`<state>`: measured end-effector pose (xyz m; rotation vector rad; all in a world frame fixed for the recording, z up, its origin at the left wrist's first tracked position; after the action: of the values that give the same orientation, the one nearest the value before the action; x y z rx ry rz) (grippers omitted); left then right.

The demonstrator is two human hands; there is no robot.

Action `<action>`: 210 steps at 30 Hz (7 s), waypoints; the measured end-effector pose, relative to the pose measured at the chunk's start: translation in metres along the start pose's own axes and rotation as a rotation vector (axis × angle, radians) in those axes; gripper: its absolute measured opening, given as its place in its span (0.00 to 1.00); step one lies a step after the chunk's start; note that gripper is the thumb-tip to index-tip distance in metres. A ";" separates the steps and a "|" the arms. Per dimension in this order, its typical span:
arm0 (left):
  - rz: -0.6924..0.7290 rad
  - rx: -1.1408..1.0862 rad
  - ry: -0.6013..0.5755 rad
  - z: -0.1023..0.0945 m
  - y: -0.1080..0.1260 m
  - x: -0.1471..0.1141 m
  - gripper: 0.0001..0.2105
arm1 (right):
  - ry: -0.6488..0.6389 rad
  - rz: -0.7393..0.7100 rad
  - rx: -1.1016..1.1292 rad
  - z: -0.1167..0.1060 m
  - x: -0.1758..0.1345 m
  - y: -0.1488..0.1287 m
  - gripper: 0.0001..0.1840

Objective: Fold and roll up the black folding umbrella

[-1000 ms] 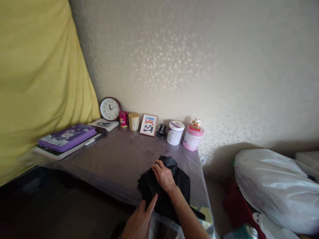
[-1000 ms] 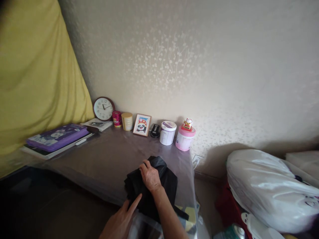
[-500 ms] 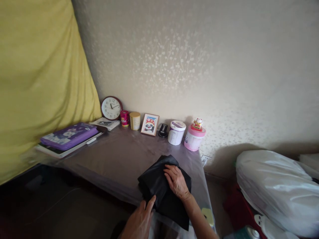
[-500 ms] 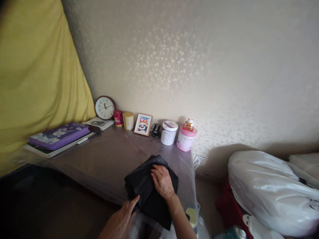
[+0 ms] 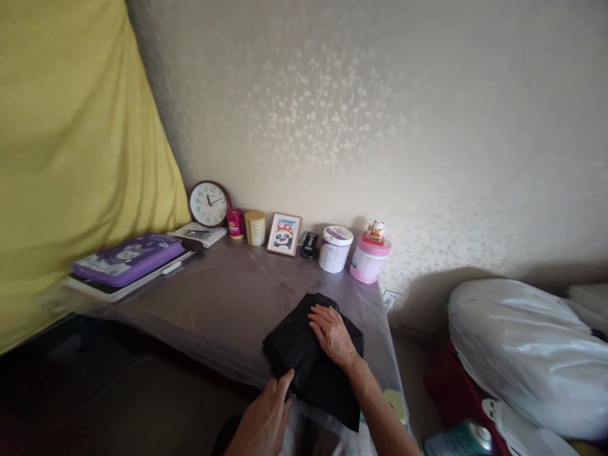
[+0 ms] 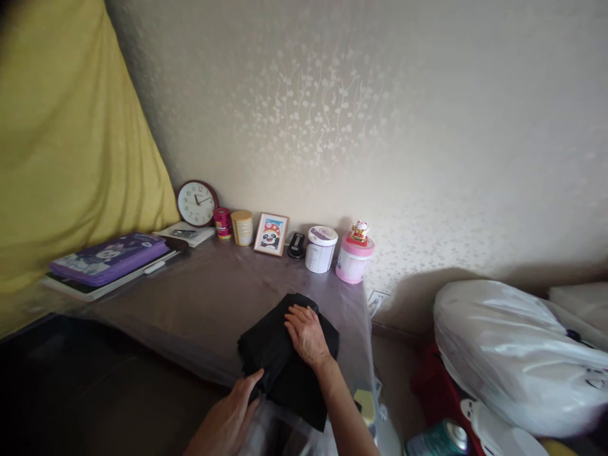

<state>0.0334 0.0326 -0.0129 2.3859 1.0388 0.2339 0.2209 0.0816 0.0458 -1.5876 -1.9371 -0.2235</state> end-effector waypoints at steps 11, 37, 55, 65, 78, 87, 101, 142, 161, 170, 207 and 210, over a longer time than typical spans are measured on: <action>-0.003 -0.079 0.031 -0.002 -0.001 -0.001 0.20 | -0.127 -0.062 0.159 -0.003 -0.009 -0.046 0.13; 0.124 0.025 0.127 0.008 -0.010 -0.001 0.18 | 0.252 1.105 0.885 -0.035 -0.113 0.076 0.25; 0.196 -0.098 0.216 0.000 -0.023 0.002 0.16 | -0.015 1.084 1.175 -0.037 -0.093 0.086 0.17; 0.199 -0.109 0.193 0.004 -0.027 0.003 0.16 | 0.037 1.066 1.113 -0.024 -0.094 0.039 0.19; 0.157 -0.158 0.130 -0.001 -0.020 0.002 0.17 | 0.162 1.048 1.272 -0.006 -0.016 0.007 0.20; 0.080 -0.107 0.125 0.009 -0.033 0.004 0.24 | 0.296 1.154 1.207 0.029 -0.002 0.003 0.26; 0.078 0.136 -0.032 0.000 -0.016 0.007 0.26 | 0.214 1.002 1.097 0.028 0.003 0.011 0.37; -0.049 0.143 -0.147 0.008 -0.022 0.009 0.27 | -0.289 0.822 0.524 -0.021 0.055 0.078 0.08; -0.047 0.124 -0.132 0.008 -0.022 0.009 0.26 | -0.439 0.748 0.899 -0.023 0.051 0.074 0.12; -0.074 0.119 -0.155 0.006 -0.020 0.009 0.26 | -0.422 0.694 0.901 -0.026 0.050 0.077 0.12; -0.078 0.059 -0.105 0.014 -0.025 0.014 0.27 | -0.140 -0.012 0.231 -0.009 -0.023 -0.023 0.16; -0.102 0.049 -0.097 0.011 -0.024 0.012 0.27 | -0.119 -0.019 0.092 0.007 -0.005 -0.005 0.17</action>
<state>0.0306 0.0506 -0.0351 2.3540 1.1290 0.0563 0.2140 0.0799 0.0390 -1.5539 -2.0236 -0.0481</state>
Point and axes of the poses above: each hand's wrist, its own x-axis towards the middle knuckle, its own z-axis out of the palm, y = z × x, the point moved 5 cm from there along x, towards the middle knuckle, and after that the axes turned 4 degrees about z, right-handed, at the moved point
